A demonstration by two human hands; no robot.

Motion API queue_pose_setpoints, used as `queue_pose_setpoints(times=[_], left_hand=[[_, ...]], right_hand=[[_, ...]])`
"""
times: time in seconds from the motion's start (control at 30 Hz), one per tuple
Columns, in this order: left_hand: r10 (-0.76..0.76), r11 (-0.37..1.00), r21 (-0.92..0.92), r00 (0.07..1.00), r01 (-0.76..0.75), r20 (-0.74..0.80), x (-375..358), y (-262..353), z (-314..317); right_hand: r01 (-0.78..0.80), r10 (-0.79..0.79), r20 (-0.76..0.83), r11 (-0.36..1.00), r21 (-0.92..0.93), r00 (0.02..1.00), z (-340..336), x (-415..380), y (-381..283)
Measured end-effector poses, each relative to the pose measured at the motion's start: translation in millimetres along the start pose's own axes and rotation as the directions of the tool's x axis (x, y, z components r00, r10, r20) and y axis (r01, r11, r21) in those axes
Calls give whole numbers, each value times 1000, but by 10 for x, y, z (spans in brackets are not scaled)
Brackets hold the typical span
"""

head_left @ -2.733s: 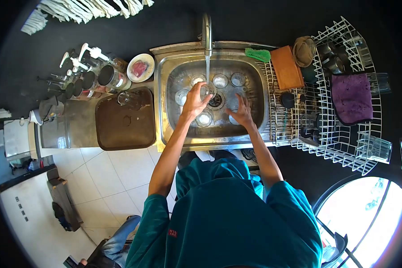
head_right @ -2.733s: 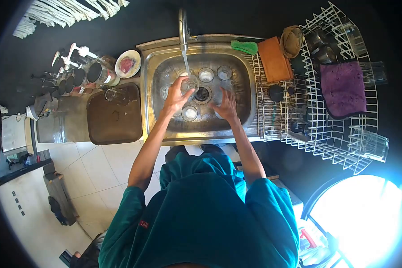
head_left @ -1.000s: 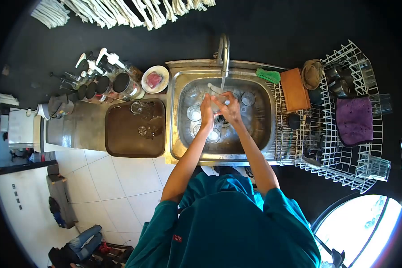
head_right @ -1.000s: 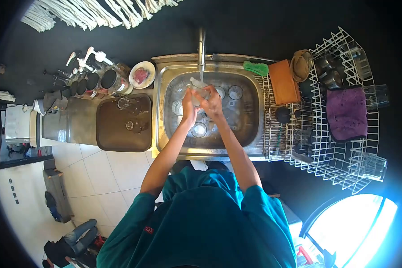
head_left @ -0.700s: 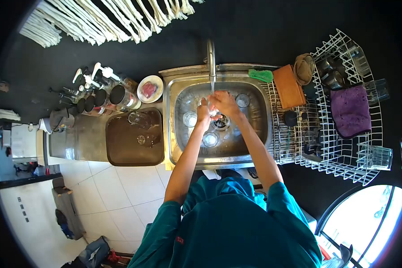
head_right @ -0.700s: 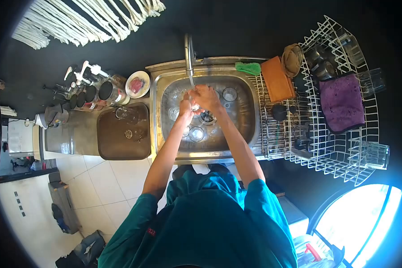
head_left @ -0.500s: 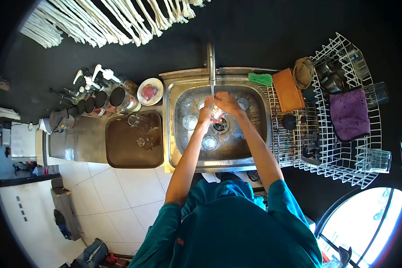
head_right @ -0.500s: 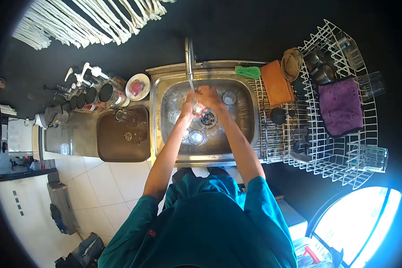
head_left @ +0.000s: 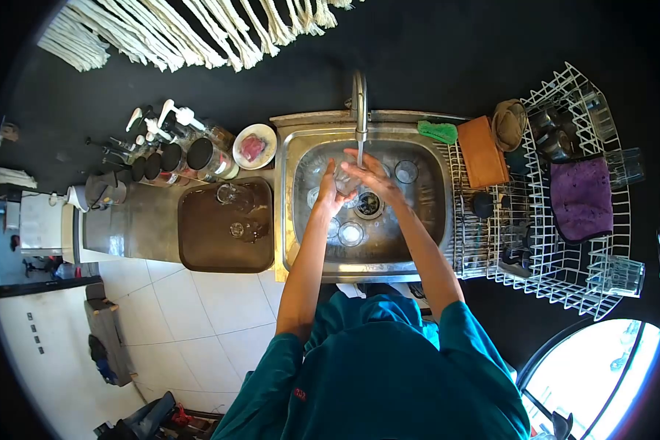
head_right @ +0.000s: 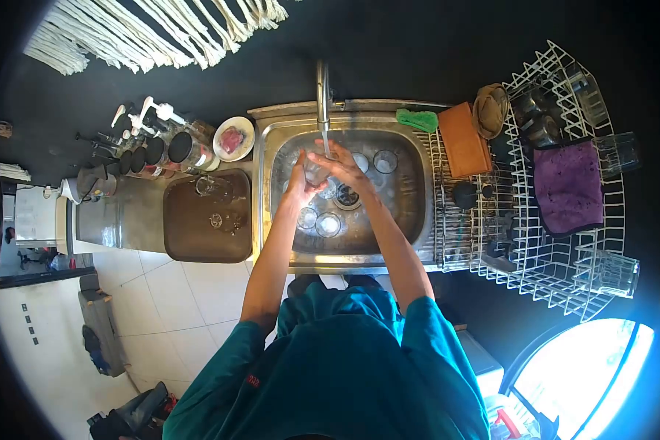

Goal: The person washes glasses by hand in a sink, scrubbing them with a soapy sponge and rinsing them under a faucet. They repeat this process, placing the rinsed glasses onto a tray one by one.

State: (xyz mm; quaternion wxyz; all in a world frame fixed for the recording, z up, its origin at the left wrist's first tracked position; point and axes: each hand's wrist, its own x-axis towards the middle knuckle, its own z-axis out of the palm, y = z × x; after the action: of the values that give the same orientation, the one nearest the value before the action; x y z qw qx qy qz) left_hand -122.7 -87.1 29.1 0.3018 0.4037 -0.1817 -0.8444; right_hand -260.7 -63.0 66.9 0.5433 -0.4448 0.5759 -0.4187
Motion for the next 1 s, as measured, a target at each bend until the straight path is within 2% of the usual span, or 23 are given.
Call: queue_pose_setpoints(times=[0.03,0.1,0.13,0.17,0.2,0.27,0.3,0.33,0.4,0.47,0.5,0.53,0.6,0.63,0.67,0.7,0.73,0.8,0.83,0.87,0.9,0.93,1.0], left_hand=[[-2,1000,-2,1000,2,2,72,-36,-33],[154,959,268,966,-95,-209,160,-119,-46],[151,961,262,965,-92,-213,160,-171,-42],[258,930,319,945,-185,-204,168,-209,-32],[361,886,375,914,-273,-186,159,-219,-12],[337,891,368,931,-266,-142,188,-243,-63],[285,933,281,937,-223,-201,195,-252,-52],[222,966,188,941,-177,-254,190,-276,-30],[168,979,147,963,-139,-209,136,-246,-28],[77,995,75,990,-69,-115,68,-140,-55],[99,991,98,992,-92,-78,46,-91,-53],[98,991,98,992,-90,-79,8,-63,-53],[38,984,174,999,-44,39,-56,-3,-46],[29,987,160,998,-36,48,-52,-19,-45],[27,987,159,999,-34,46,-45,-56,-27],[91,988,124,996,-92,12,-26,-95,1],[152,985,89,988,-149,-23,-17,-122,13],[145,986,97,986,-137,-78,1,-134,-19],[140,986,105,981,-127,-131,15,-139,-43],[138,987,103,982,-125,-131,21,-133,-77],[82,993,86,994,-76,-67,35,-125,-135],[26,997,75,1000,-26,1,49,-122,-185],[21,996,92,1000,-23,22,55,-148,-193]], right_hand=[[35,-35,1,999,34,999,24,15,8],[62,-62,3,996,69,998,66,48,37],[7,-20,-81,988,-155,997,68,104,40],[-62,-1,-171,928,-367,985,70,148,42],[-64,1,-170,928,-368,985,64,136,-28],[-115,77,-114,919,-378,990,46,91,-259],[-116,76,-118,919,-377,990,57,132,-213],[-59,27,-82,908,-415,996,71,165,-123],[-5,-17,-45,892,-452,999,58,149,-51],[-20,-36,-136,919,-393,990,32,55,-222],[-120,115,-41,978,-168,993,-16,29,-296],[-121,116,-41,978,-167,992,-2,55,-193],[-120,117,-42,990,-68,992,70,158,129],[-122,120,-39,990,-68,992,94,170,216],[-33,29,-90,998,-44,996,110,180,301],[59,-61,-143,998,-24,988,121,155,264],[57,-60,-145,998,-24,988,109,116,230],[82,-47,-175,977,196,983,81,2,191],[77,-43,-173,978,195,984,78,-27,208],[93,-61,-118,954,283,991,75,-57,205],[103,-85,-66,923,371,994,68,-81,209],[104,-84,-69,923,370,994,65,-96,209],[149,-141,-46,953,264,989,71,-119,181]])
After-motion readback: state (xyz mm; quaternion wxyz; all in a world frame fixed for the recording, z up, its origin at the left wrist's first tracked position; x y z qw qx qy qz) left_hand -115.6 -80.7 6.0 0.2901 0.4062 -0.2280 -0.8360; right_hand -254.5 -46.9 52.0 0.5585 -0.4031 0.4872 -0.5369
